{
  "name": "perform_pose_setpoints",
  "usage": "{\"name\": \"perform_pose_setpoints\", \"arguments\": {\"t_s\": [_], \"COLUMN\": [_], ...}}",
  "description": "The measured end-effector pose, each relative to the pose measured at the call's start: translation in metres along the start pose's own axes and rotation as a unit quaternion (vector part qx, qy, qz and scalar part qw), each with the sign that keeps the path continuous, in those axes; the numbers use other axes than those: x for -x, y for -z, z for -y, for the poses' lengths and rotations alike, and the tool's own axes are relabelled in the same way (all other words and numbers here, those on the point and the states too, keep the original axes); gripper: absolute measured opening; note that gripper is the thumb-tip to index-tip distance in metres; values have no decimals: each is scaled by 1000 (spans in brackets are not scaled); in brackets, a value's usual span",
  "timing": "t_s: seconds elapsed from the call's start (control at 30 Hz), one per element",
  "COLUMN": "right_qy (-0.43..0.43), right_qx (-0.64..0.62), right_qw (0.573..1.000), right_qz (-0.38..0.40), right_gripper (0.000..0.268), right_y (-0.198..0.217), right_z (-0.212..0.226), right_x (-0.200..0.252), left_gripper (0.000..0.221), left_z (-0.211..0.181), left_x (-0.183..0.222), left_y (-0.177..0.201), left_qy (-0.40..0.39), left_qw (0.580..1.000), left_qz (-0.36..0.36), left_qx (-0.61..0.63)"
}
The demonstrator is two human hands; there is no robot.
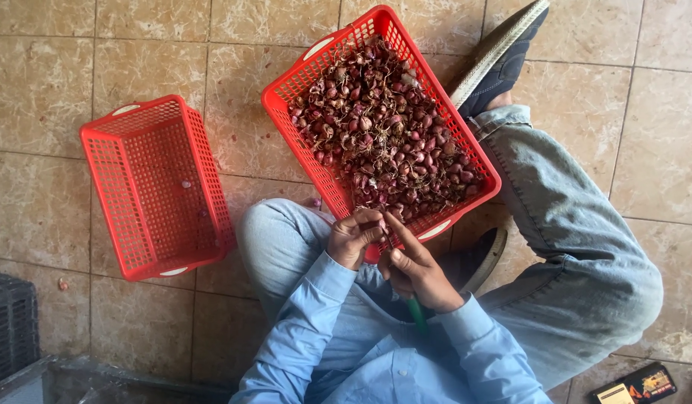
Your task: Peeling the outer skin off small red onions by hand and sorting them into a separate basket.
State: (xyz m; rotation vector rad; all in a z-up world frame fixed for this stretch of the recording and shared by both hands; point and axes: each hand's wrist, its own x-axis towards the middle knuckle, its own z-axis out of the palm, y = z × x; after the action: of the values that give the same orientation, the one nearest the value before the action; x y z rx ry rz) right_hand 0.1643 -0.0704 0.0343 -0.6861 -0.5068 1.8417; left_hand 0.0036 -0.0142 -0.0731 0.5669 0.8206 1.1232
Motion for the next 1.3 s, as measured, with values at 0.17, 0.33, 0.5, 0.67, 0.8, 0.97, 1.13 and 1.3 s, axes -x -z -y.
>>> {"name": "perform_pose_setpoints", "arguments": {"t_s": [0.17, 0.33, 0.5, 0.67, 0.8, 0.97, 1.13, 1.3], "right_qy": [-14, 4, 43, 30, 21, 9, -21, -36], "right_qx": [-50, -42, 30, 55, 49, 86, 64, 86], "right_qw": [998, 997, 994, 997, 995, 985, 976, 965], "right_qz": [-31, -69, -92, -52, -78, -149, -205, -244], "right_gripper": [59, 55, 57, 64, 56, 54, 57, 58], "right_y": [8, 9, 2, -4, 4, 6, 16, 9], "right_z": [-2, -2, 3, 1, 0, 6, -2, -2], "right_x": [-1, -3, -3, -3, -5, -8, -8, -11], "left_gripper": [32, 32, 30, 29, 27, 22, 26, 46], "left_z": [7, 0, -9, -8, -10, -85, -176, -215], "left_x": [2, 5, 4, 6, 8, 12, 6, -13], "left_y": [5, -4, -12, -12, -9, -28, 61, 156], "left_qy": [-6, -8, -8, 9, 56, 45, -169, -303], "left_qw": [1000, 1000, 1000, 1000, 997, 993, 942, 653], "left_qz": [-9, -8, -9, -28, -42, -112, -263, -316], "left_qx": [1, 7, 3, 9, 39, -2, -125, -618]}}
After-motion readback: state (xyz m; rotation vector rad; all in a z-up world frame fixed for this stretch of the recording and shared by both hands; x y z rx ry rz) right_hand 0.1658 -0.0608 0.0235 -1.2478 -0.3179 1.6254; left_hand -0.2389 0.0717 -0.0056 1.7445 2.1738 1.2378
